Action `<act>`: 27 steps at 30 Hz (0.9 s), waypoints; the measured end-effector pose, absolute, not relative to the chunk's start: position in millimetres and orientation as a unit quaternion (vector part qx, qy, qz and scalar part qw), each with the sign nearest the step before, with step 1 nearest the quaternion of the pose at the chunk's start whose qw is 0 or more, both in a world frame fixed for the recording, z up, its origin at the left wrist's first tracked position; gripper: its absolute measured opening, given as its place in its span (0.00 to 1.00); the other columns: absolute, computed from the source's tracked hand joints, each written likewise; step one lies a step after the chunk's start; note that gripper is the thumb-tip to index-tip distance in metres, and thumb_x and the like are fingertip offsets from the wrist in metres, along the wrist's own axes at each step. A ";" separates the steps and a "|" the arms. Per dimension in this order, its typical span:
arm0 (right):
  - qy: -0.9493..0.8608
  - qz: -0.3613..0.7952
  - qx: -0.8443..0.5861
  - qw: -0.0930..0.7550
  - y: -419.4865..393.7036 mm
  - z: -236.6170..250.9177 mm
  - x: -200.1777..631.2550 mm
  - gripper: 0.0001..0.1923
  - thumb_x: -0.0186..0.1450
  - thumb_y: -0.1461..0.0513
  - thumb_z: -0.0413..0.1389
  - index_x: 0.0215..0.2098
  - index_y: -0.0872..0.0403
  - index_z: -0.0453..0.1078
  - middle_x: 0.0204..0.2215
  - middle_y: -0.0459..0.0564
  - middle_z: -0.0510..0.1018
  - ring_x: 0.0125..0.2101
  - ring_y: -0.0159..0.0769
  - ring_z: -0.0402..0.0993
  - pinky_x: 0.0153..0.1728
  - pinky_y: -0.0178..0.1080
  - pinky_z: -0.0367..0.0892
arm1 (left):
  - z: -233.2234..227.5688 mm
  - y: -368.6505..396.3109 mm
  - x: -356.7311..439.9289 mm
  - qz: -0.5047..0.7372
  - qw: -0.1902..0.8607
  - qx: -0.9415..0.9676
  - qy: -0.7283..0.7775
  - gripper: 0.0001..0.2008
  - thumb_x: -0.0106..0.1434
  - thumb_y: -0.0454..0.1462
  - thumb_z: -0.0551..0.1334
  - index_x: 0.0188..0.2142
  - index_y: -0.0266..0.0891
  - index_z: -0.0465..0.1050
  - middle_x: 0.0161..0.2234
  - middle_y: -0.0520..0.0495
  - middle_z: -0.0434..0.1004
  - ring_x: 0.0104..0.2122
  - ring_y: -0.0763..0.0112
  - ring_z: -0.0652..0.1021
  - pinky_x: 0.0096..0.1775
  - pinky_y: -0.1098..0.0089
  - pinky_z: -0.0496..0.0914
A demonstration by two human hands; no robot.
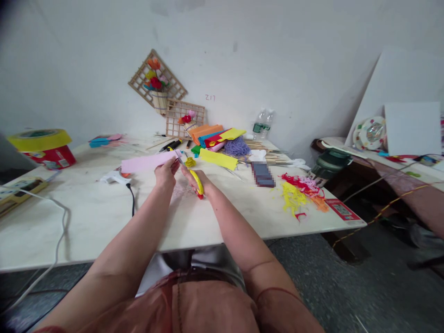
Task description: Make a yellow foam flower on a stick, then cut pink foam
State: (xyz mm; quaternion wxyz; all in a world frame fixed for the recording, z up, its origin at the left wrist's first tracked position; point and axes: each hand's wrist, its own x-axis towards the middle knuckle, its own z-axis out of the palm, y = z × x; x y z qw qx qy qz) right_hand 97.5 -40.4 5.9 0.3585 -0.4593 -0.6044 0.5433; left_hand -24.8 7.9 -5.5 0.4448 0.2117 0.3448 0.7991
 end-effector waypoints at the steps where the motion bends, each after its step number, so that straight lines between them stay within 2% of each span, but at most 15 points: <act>1: -0.605 0.542 -0.460 0.360 -41.1 6.4 97.4 0.33 0.55 0.37 0.47 0.38 0.58 0.64 0.13 0.38 0.56 0.10 0.21 0.50 0.10 0.27 0.48 | -5.4 7.7 -24.8 0.798 0.446 0.212 0.345 0.08 0.44 0.32 0.65 0.27 0.32 0.72 0.24 0.49 0.74 0.23 0.75 0.75 0.33 0.72 0.72; 10: -0.597 0.541 -0.466 0.365 -44.6 10.5 97.2 0.29 0.58 0.40 0.47 0.37 0.58 0.64 0.12 0.38 0.55 0.10 0.20 0.49 0.10 0.27 0.47 | -3.2 6.3 -24.4 0.798 0.457 0.205 0.334 0.09 0.43 0.31 0.66 0.28 0.32 0.72 0.24 0.49 0.74 0.24 0.75 0.75 0.33 0.71 0.72; 27: -0.591 0.546 -0.465 0.370 -48.0 13.9 99.2 0.29 0.58 0.40 0.49 0.37 0.58 0.64 0.12 0.37 0.54 0.09 0.20 0.47 0.10 0.27 0.44 | -1.2 4.3 -22.6 0.793 0.472 0.204 0.327 0.09 0.43 0.30 0.66 0.27 0.32 0.72 0.24 0.49 0.74 0.24 0.75 0.75 0.32 0.73 0.71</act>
